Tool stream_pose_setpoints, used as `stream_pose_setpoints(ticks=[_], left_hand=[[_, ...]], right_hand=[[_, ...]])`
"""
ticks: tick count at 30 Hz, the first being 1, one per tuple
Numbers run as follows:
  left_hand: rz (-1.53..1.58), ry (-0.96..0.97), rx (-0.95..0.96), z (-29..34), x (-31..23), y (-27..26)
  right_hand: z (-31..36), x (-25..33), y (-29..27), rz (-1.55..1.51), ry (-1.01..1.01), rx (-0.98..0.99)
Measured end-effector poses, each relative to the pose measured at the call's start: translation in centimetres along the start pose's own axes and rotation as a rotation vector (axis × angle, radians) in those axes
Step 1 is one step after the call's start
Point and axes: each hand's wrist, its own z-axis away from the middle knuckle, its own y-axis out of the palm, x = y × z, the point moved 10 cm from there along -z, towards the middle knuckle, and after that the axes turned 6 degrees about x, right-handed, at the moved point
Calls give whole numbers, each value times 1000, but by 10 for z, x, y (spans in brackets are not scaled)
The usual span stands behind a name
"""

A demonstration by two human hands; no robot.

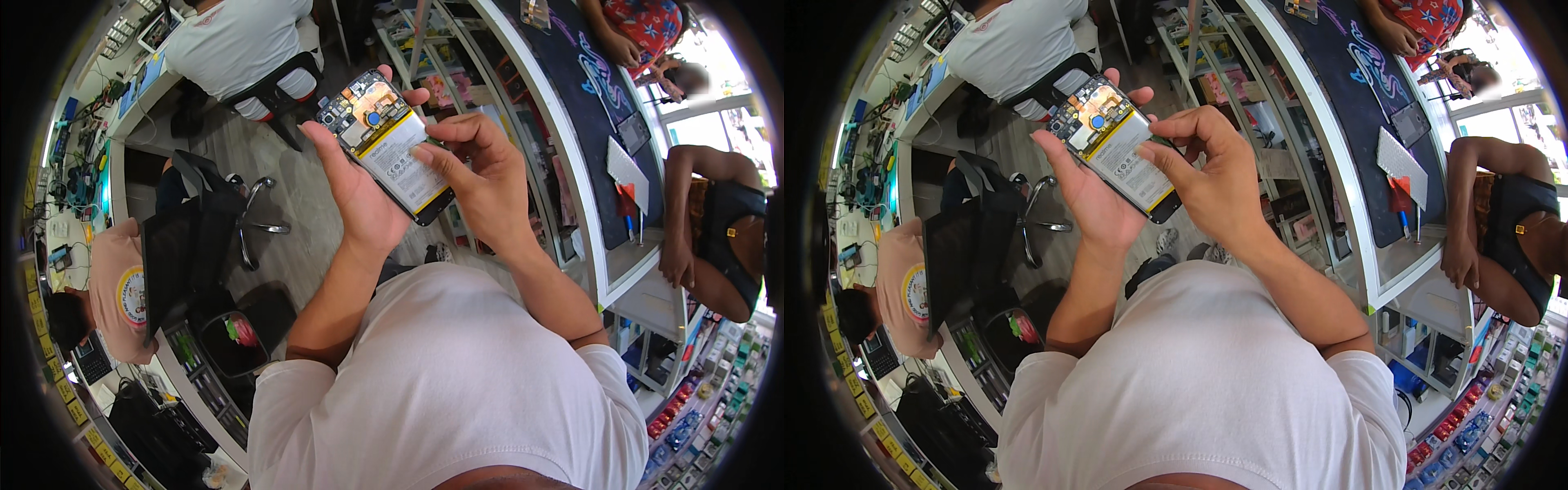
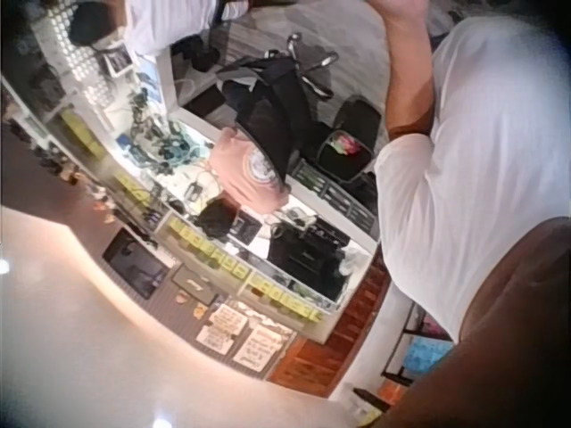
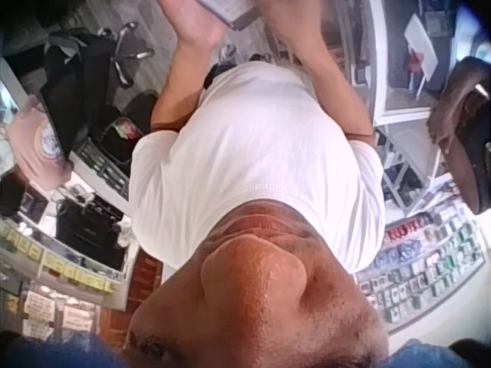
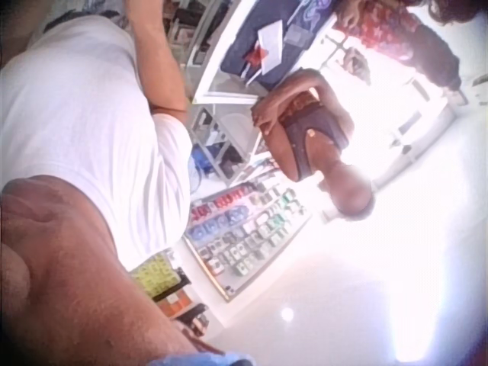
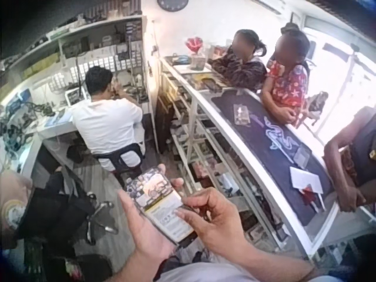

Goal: The person removes the back cover of a smartphone using a prying tool, then replaces the battery and reassembles the device. The person handles the phone, battery, and prying tool throughout the process.

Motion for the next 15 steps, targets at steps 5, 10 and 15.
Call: stream_pose_setpoints(ticks=[5, 10, 15], left_hand=[[20, 42, 31, -1, -3, 19], [-106, 79, -50, -4, -7, 26], [-176, 29, 3, -6, -5, 19]], right_hand=[[1, 21, -5, 312, -183, -17], [-6, 9, -5, 81, -145, -7], [-8, -13, -1, -266, 159, 14]])
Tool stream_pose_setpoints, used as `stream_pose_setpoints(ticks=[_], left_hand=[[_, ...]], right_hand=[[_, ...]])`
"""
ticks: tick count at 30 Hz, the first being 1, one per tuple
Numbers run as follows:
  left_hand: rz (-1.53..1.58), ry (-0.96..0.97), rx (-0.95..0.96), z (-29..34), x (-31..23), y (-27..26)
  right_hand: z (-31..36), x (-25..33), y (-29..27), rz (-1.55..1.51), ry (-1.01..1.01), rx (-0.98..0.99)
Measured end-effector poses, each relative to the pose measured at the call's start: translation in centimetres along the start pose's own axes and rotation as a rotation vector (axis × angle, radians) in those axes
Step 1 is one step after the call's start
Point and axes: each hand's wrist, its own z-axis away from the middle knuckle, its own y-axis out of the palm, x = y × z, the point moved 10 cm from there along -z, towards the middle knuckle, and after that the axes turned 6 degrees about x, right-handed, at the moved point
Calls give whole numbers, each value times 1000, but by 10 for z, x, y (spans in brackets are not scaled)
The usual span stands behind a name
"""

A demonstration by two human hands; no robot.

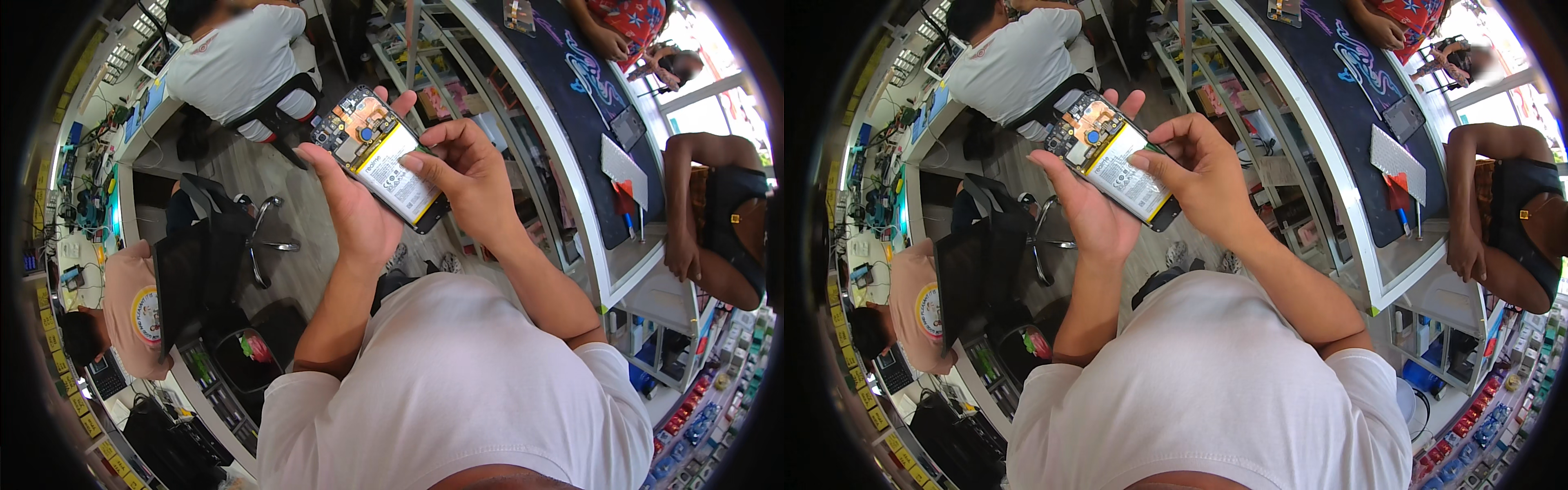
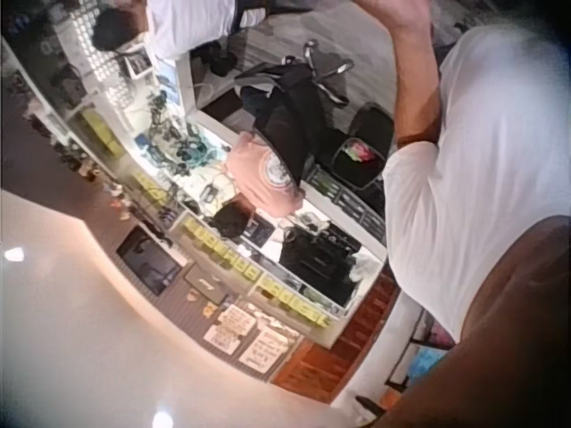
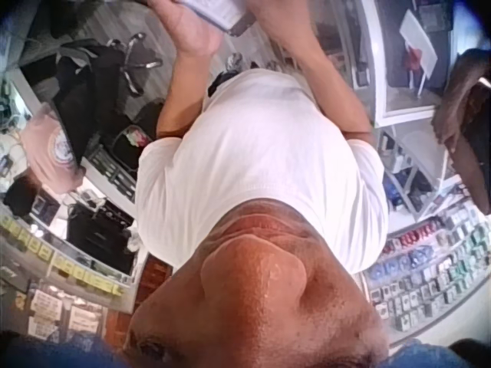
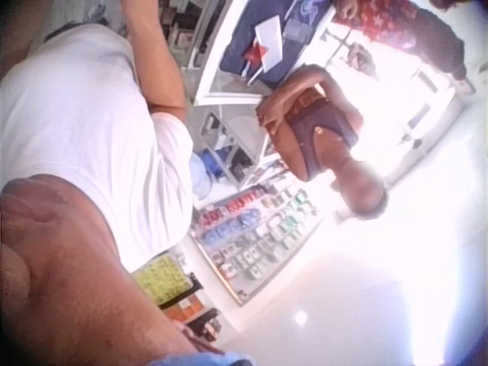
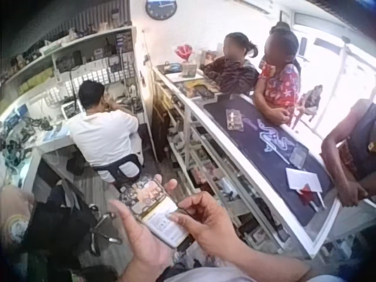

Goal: The person removes the back cover of a smartphone using a prying tool, then replaces the battery and reassembles the device. The person handles the phone, battery, and prying tool throughout the process.

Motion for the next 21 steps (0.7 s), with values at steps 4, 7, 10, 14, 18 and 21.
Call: stream_pose_setpoints(ticks=[4, 7, 10, 14, 18, 21], left_hand=[[-375, -92, 38, 15, 6, -4], [-351, -201, -89, 31, 16, -28], [-271, -151, -123, 34, 16, -33], [-257, -153, -118, 36, 17, -31], [-241, -122, -105, 36, 13, -26], [-271, -98, -120, 35, 9, -23]], right_hand=[[1, -9, -15, -46, 19, -39], [4, -17, -22, -88, 26, -61], [13, -15, -20, -80, -137, -26], [25, 6, -18, 200, -314, 6], [45, 38, 6, 825, -648, 80], [45, 36, 14, 892, -621, 141]])
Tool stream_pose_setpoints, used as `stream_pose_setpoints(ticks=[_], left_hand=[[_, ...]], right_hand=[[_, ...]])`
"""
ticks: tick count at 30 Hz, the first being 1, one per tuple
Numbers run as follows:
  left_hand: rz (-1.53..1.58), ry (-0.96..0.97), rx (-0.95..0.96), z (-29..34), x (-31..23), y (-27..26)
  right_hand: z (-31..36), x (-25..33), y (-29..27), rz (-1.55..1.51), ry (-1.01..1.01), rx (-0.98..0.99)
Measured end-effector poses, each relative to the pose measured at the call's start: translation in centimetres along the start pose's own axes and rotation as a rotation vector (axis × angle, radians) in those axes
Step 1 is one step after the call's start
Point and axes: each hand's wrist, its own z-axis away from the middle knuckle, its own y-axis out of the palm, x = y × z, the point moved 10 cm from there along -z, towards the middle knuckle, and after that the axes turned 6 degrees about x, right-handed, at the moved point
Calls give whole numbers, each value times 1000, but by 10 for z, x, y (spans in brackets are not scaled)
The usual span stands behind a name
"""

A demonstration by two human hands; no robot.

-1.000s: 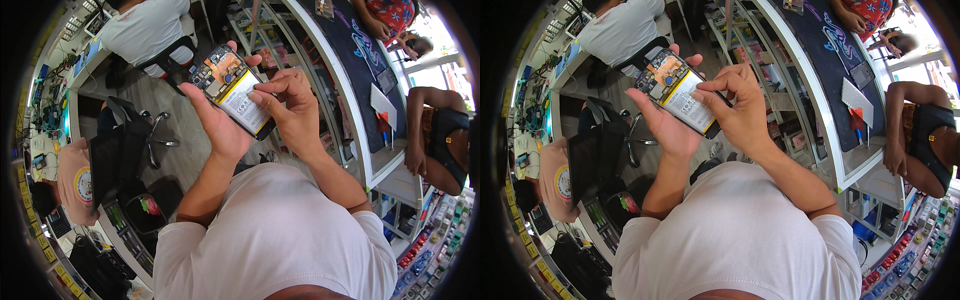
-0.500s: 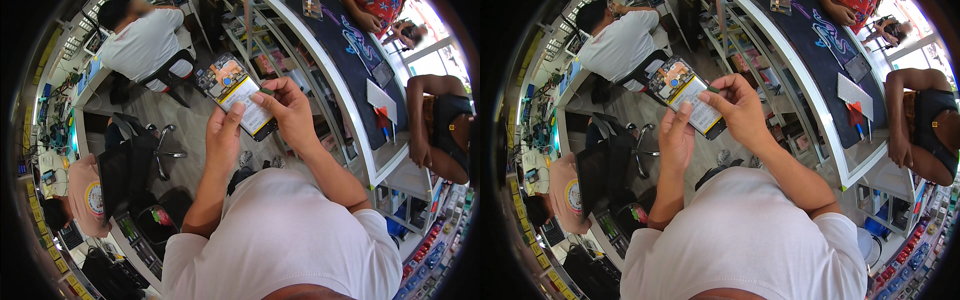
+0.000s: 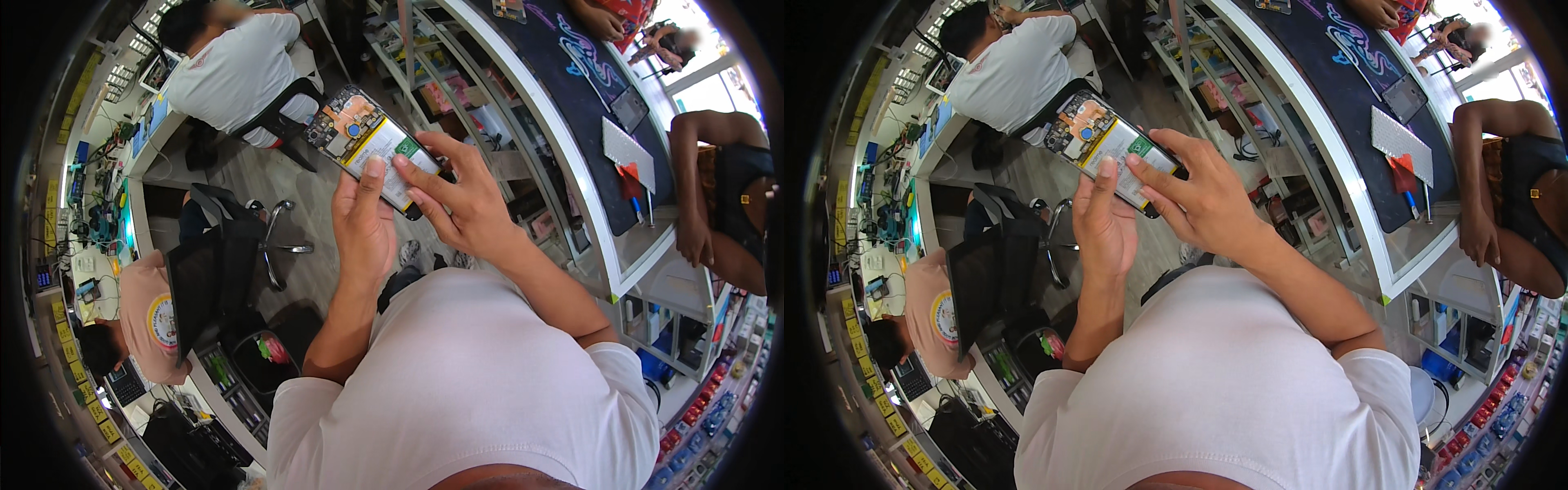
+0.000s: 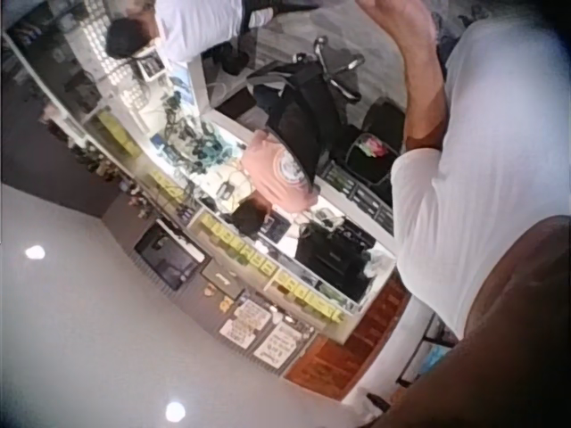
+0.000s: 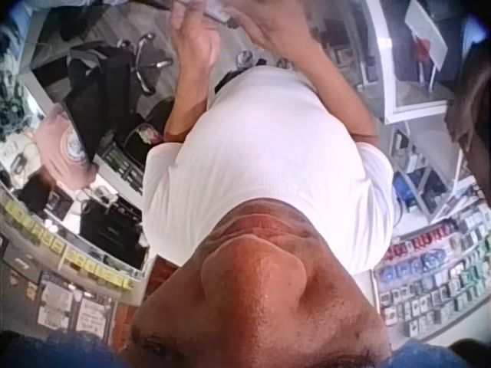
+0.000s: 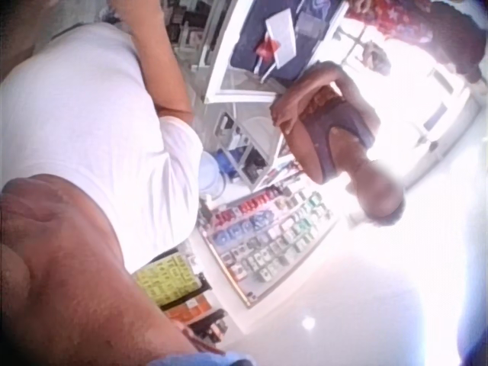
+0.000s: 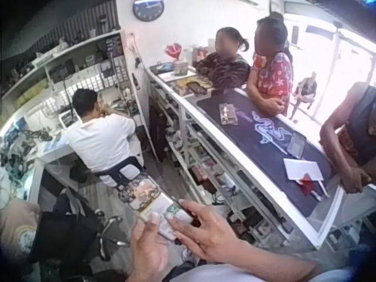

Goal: The person removes the back cover of a smartphone using a prying tool, then replaces the battery and reassembles the device. The person handles the phone, battery, and prying tool throughout the process.

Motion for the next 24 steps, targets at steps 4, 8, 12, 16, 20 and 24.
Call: stream_pose_setpoints(ticks=[4, 8, 12, 16, 20, 24], left_hand=[[-94, -21, -22, 2, -1, 1], [-236, -69, 59, 11, -9, 20], [-310, 5, 120, 18, -22, 37], [-398, 45, 100, 23, -37, 48], [-479, 76, 132, 25, -43, 53], [-562, 116, 146, 24, -50, 58]], right_hand=[[4, -42, 2, -711, 347, -56], [-5, -50, 3, -1005, 630, -19], [-5, -36, 0, -1061, 640, -15], [-13, 13, -62, -142, 83, -292], [-12, 34, -57, -80, -28, -240], [-12, 36, -56, -61, -35, -238]])
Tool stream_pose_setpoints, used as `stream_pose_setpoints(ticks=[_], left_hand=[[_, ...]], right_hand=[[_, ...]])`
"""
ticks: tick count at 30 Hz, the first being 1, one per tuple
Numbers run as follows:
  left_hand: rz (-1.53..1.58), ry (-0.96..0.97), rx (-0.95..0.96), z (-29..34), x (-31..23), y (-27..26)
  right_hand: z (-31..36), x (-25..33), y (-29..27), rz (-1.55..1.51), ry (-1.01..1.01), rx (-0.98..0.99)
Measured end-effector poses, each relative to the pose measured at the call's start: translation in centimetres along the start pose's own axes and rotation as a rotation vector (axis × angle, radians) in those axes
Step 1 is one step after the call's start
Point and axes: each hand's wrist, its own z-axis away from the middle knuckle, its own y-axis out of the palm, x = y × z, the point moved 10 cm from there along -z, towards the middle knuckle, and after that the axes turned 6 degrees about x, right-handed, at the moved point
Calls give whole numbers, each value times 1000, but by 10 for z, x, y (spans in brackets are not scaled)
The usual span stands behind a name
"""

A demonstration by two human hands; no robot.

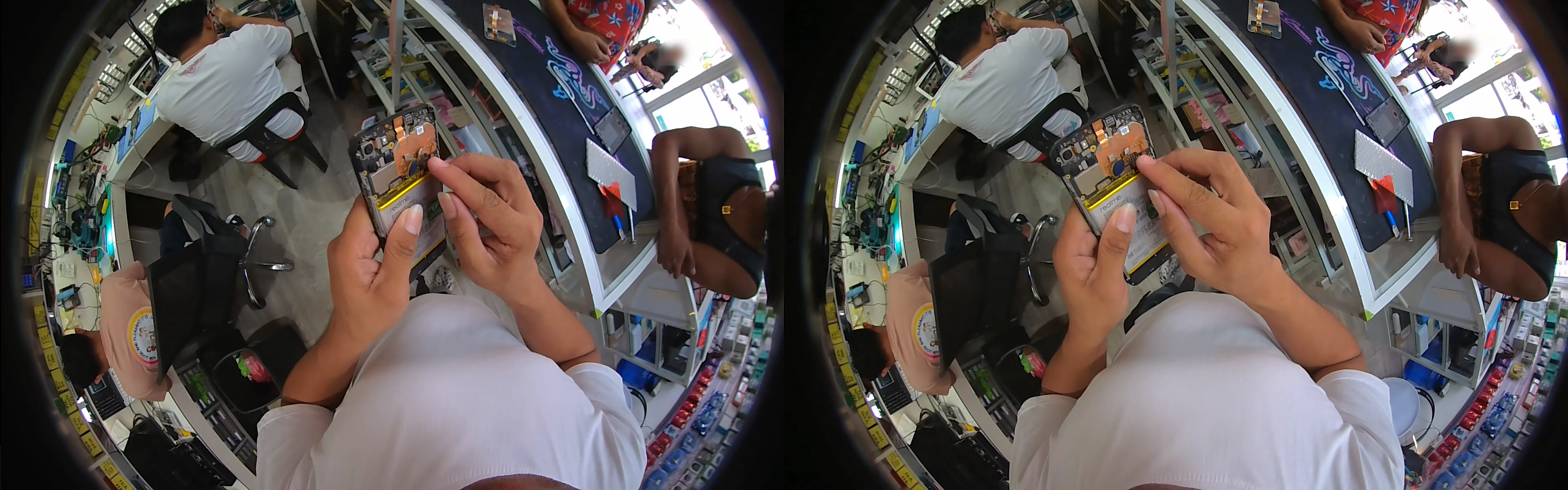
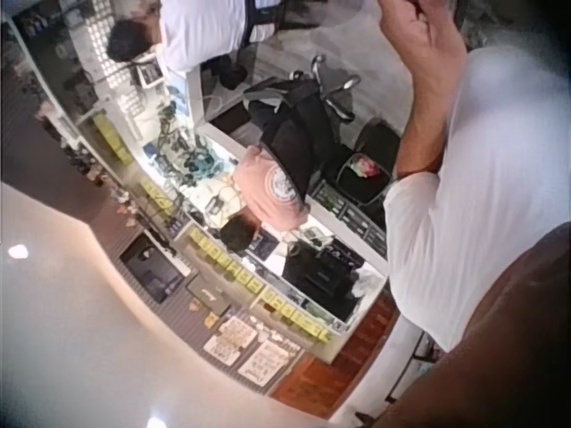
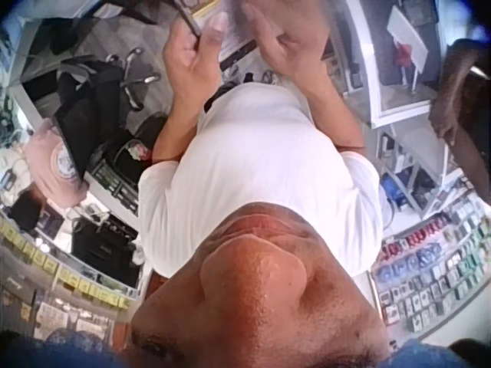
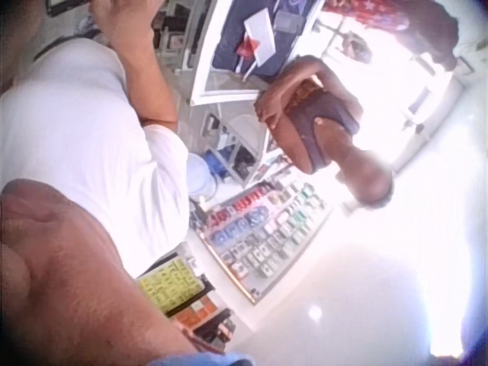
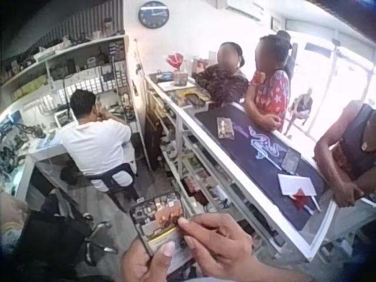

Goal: The person removes the back cover of a smartphone using a prying tool, then replaces the battery and reassembles the device. The person handles the phone, battery, and prying tool throughout the process.

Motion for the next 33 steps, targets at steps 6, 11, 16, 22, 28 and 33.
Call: stream_pose_setpoints(ticks=[6, 11, 16, 22, 28, 33], left_hand=[[-113, 43, 7, -3, -7, 0], [-109, 52, 14, -6, -8, 0], [-120, 45, 26, -8, -10, 1], [-101, 41, 34, -10, -17, 2], [-70, 49, 25, -13, -16, 4], [-126, 31, 13, -14, -10, -1]], right_hand=[[-2, 4, -3, 57, 3, 4], [-3, 2, -3, 34, 35, 6], [-4, 4, -2, 67, -5, 21], [-7, 9, 1, 116, -33, 54], [-14, 9, 6, 246, -98, 124], [-24, 5, 13, 306, -86, 240]])
